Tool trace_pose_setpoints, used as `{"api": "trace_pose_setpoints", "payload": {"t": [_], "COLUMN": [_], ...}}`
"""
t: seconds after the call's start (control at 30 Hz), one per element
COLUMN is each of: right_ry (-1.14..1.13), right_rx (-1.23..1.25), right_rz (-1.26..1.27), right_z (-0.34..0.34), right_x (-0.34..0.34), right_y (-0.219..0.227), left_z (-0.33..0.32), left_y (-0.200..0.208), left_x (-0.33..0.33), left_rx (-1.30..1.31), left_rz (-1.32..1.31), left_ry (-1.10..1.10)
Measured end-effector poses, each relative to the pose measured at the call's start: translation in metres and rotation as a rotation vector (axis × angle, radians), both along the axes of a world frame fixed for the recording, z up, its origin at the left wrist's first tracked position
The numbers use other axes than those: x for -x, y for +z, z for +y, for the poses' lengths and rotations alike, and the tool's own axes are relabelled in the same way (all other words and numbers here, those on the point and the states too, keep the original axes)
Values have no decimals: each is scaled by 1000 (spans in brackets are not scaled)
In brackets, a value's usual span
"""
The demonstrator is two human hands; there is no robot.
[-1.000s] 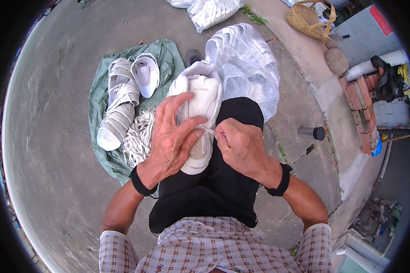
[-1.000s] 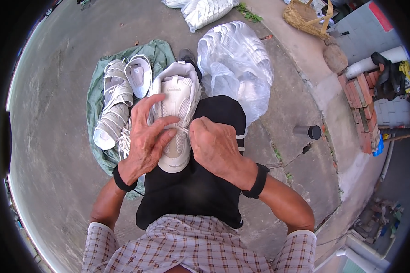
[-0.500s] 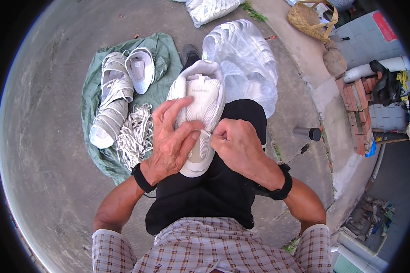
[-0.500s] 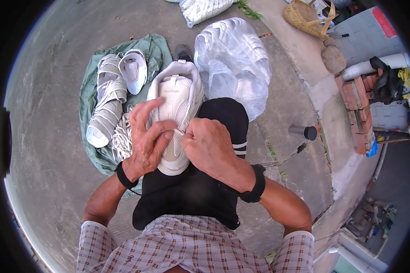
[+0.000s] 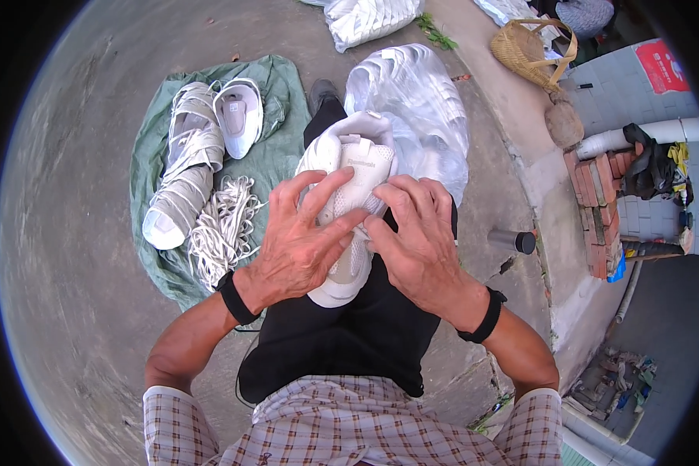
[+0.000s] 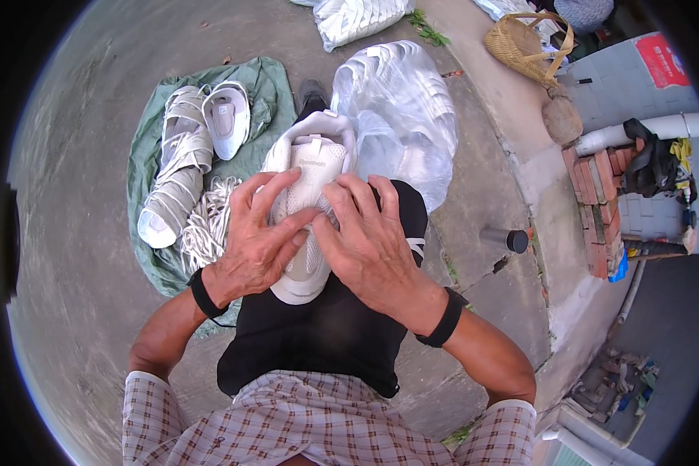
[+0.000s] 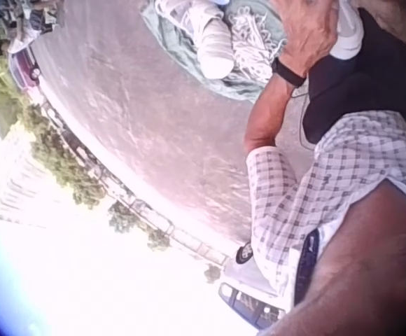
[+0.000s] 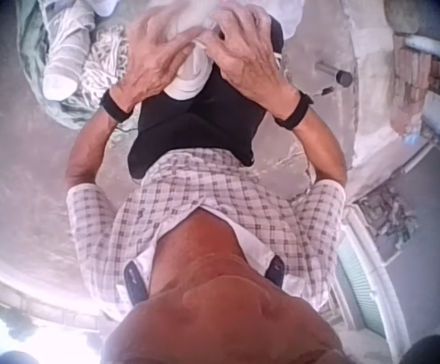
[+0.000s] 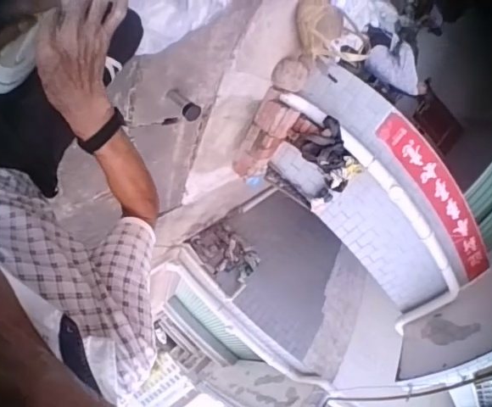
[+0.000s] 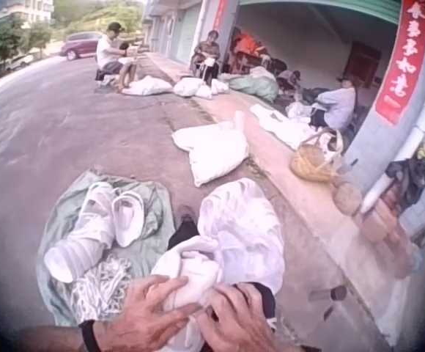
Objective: Threading and adjusting shoelaces onto a newly manufactured white sports shoe.
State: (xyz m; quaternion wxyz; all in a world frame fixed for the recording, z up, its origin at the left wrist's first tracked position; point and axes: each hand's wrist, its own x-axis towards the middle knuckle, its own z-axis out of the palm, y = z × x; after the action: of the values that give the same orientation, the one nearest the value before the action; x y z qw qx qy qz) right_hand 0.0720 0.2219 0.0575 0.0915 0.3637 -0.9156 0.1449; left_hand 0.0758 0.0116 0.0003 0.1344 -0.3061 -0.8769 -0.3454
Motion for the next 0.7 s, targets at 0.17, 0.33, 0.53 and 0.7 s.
{"api": "trace_pose_setpoints", "payload": {"t": [0.17,0.33,0.53,0.7], "right_ry": [231,356,335,227], "right_rx": [-33,-102,-78,-24], "right_rz": [78,-48,-110,-250], "right_z": [4,6,6,7], "right_x": [22,35,35,33], "right_y": [3,6,1,4], "left_z": [-8,-8,-5,-5], "left_y": [0,-5,-12,-17], "left_x": [9,9,3,0], "left_rx": [186,168,149,133], "left_rz": [106,106,159,183], "left_ry": [-35,-5,72,96]}}
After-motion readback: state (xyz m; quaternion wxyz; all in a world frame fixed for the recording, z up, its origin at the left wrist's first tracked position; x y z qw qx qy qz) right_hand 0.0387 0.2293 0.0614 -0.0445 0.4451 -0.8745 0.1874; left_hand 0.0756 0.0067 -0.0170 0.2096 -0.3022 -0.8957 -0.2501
